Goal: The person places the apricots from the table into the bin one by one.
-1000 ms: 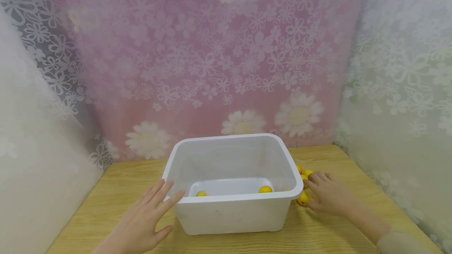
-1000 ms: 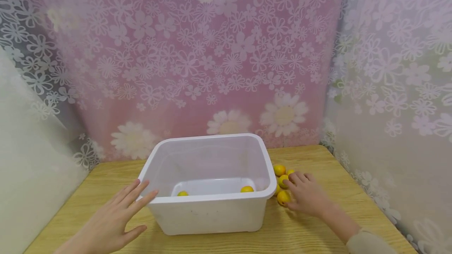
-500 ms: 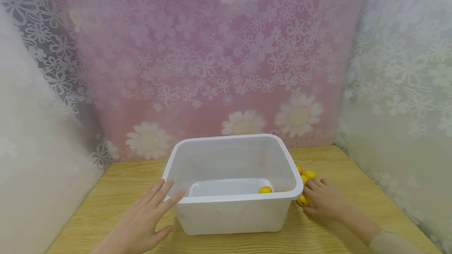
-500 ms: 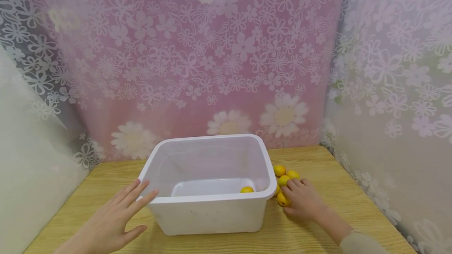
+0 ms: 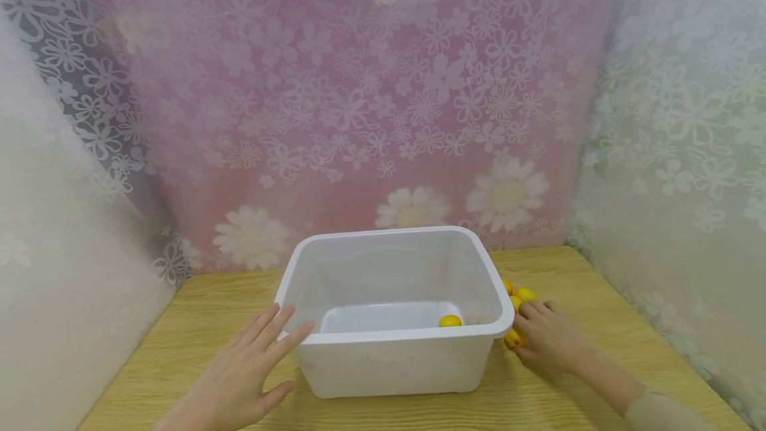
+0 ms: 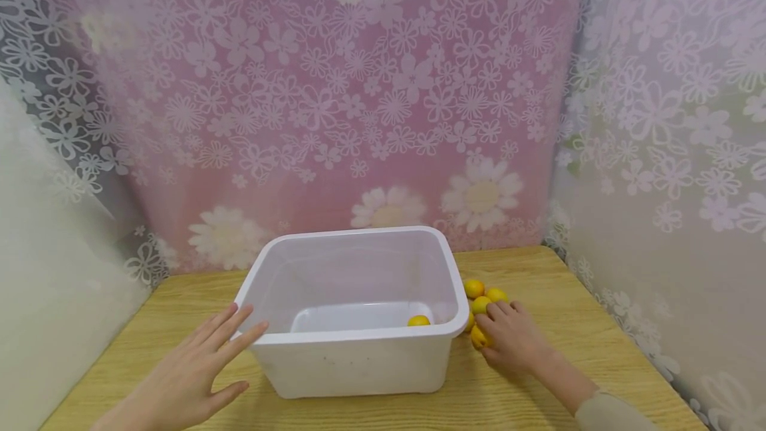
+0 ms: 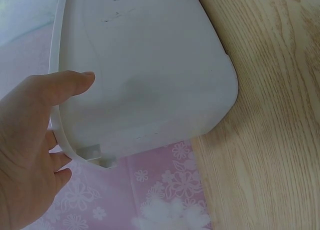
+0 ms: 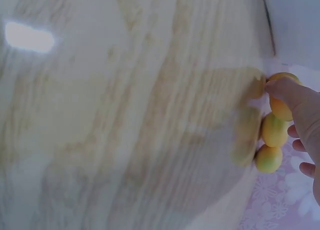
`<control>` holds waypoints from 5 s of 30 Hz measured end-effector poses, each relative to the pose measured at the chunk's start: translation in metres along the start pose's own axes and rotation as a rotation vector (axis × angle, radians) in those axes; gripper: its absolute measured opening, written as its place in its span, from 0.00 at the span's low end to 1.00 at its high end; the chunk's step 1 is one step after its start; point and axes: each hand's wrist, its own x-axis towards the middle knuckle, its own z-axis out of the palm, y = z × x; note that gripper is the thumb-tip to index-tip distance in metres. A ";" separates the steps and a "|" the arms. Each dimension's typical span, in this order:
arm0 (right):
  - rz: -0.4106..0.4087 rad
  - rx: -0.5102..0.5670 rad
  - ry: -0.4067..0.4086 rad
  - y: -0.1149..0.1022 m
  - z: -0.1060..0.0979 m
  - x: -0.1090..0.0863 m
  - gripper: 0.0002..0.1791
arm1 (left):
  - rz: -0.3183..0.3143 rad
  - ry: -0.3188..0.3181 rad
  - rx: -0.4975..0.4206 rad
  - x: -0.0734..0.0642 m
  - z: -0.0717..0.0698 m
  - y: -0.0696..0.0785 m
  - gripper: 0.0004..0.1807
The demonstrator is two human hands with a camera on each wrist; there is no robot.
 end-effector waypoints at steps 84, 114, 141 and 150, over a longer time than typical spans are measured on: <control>-0.002 -0.023 -0.024 0.034 -0.083 0.170 0.25 | 0.003 -0.031 -0.003 0.002 -0.002 -0.002 0.46; -0.036 0.019 0.205 0.063 -0.062 0.092 0.39 | -0.015 -0.004 -0.017 0.001 -0.002 0.000 0.35; 0.154 0.030 -0.216 0.070 -0.011 0.024 0.35 | -0.016 0.006 -0.014 0.000 0.001 0.000 0.36; 0.201 -0.027 -0.228 0.067 0.009 0.019 0.35 | -0.010 0.013 -0.006 0.000 0.001 0.000 0.34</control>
